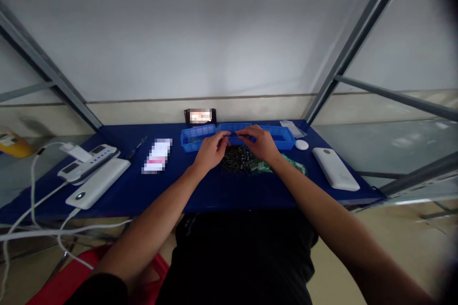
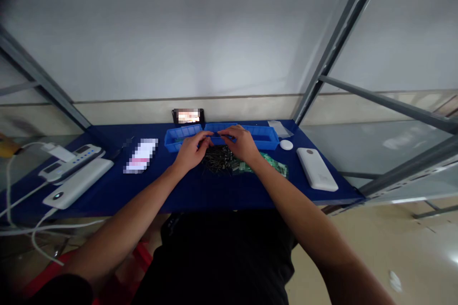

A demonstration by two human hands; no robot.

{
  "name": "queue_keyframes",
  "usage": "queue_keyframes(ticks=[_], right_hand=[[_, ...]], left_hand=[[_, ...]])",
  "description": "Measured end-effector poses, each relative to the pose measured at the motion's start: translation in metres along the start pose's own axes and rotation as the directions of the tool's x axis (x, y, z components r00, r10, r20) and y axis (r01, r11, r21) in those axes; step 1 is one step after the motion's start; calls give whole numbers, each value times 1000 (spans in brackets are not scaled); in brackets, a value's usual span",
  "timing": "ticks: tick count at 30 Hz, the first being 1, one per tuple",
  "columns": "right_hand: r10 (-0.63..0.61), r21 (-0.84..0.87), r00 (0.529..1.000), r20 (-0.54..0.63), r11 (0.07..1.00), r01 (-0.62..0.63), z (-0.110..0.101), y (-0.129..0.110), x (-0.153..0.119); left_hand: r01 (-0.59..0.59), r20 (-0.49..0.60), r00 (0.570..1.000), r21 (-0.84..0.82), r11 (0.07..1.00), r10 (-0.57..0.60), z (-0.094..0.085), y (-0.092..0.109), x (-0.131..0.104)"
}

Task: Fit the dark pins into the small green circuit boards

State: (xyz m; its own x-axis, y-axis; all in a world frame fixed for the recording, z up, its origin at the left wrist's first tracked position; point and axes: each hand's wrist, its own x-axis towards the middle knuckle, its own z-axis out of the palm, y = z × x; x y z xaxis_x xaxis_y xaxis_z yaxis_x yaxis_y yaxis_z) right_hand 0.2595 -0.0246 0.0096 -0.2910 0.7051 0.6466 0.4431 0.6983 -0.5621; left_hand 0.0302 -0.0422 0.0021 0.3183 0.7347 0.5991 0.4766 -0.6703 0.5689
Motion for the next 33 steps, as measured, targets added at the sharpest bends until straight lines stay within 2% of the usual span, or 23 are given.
queue_keyframes(ticks=[4,7,10,14,20,24,29,33], right_hand=[[79,136,996,-38,988,-73,-2,-2,0],[81,222,996,-33,972,-72,-2,-4,0],[96,213,995,-21,973,-89,-1,-7,0],[99,213,995,7,972,-98,2,-8,-1],[67,242,994,82,966,-85,4,-9,-1],[79,196,997,21,977,-82,4,-10,-1],[88,132,993,-83,988,-77,3,-10,0],[61,95,995,-78,994,-54,3,-14,0]], left_hand=[[60,58,997,-146,987,-52,3,1,-1],[71,95,994,-261,963,-47,7,0,-1],[63,82,996,-355,933,-36,10,-3,0],[100,40,995,-411,906,-92,12,-3,1],[110,-68,987,-388,915,-147,8,0,5],[155,-71,977,-397,905,-199,8,-6,4],[101,-76,988,-321,942,-132,12,-10,2],[72,-50,995,-181,981,-82,11,-8,2]])
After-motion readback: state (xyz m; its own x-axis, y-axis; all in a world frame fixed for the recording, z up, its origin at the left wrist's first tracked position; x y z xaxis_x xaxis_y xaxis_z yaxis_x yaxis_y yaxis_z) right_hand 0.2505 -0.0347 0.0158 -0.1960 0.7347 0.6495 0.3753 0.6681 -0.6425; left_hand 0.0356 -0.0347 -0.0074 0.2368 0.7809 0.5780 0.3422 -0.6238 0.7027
